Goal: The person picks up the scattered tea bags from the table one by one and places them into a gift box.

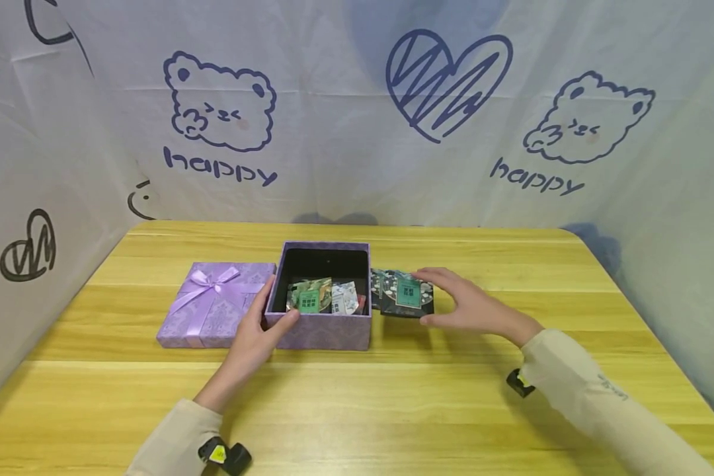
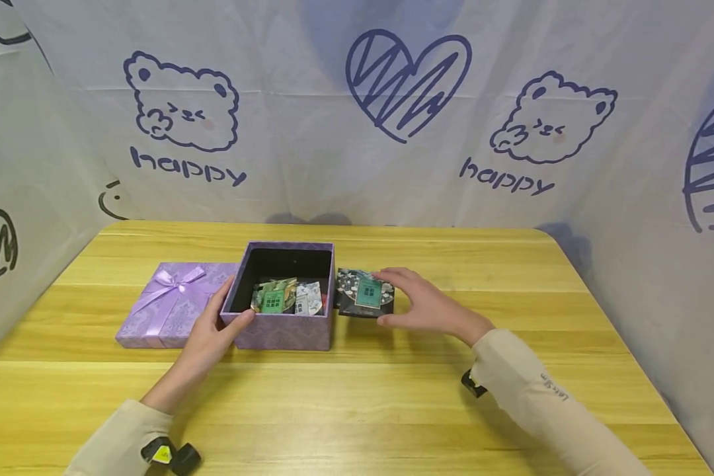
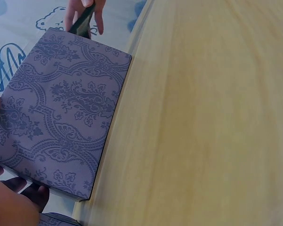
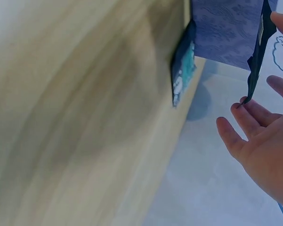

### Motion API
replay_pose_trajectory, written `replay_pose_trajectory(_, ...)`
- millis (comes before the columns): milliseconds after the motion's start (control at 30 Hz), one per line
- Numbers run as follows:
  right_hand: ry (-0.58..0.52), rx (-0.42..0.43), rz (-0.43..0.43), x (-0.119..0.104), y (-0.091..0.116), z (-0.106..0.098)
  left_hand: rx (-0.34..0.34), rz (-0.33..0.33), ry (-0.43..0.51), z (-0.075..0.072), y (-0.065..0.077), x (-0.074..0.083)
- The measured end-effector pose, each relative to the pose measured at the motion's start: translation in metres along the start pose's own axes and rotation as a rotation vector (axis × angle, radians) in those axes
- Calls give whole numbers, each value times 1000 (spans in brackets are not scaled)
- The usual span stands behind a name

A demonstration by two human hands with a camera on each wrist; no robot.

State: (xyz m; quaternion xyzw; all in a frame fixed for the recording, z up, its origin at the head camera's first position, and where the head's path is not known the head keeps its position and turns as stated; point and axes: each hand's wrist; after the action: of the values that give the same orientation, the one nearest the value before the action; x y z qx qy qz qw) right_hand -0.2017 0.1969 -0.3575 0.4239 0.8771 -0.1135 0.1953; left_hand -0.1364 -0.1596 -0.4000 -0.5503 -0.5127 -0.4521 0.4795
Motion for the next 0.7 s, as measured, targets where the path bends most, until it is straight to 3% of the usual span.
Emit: replay_pose_trajectory(700, 48, 11, -34, -15, -23, -36, -2, -23, 2, 1, 0, 2)
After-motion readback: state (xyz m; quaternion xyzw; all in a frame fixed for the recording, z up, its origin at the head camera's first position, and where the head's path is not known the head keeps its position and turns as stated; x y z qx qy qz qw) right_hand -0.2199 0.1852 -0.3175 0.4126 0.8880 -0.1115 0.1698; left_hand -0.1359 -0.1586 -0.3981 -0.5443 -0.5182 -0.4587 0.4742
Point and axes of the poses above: each hand's wrist, its own y-axis away from the middle knuckle, its own z-axis out of the palm, x = y × z, and after that the axes turned 8 degrees about y, right-handed
